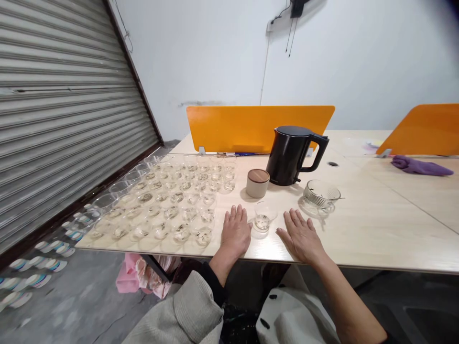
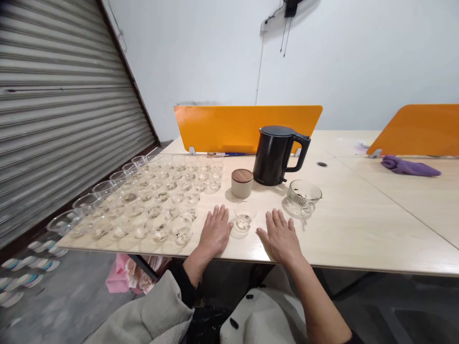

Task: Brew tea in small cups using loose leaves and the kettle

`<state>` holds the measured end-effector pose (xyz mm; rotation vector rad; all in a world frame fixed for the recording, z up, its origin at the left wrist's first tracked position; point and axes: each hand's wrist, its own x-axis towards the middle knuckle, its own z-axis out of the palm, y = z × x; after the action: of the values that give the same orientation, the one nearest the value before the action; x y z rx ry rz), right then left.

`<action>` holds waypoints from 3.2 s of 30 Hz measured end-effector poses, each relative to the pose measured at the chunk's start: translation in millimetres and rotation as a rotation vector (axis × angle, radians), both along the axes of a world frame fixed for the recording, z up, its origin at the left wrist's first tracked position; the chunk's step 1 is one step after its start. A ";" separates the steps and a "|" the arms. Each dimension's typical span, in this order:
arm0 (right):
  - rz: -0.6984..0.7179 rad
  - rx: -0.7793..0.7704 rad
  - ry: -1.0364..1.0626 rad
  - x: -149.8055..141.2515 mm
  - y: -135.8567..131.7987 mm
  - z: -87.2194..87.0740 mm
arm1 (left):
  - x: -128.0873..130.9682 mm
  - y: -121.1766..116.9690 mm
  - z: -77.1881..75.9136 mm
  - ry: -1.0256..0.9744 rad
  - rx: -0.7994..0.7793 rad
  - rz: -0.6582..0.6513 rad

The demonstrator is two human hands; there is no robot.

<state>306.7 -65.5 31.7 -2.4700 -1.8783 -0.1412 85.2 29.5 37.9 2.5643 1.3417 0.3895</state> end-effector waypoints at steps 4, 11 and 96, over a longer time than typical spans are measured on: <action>0.093 -0.028 0.034 18.5 -7.1 1.3 | 0.3 0.7 -2.3 -0.004 0.003 -0.003; 0.100 0.012 0.006 21.9 -9.4 -2.7 | 1.0 -1.0 -4.2 0.016 0.004 -0.017; 0.051 -0.011 -0.051 17.4 -4.9 -7.5 | 2.4 -0.4 -5.9 0.142 0.098 -0.033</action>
<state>324.0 -70.4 24.2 -2.4464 -1.9652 -0.1942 87.6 29.1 32.0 2.7378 1.3560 0.2783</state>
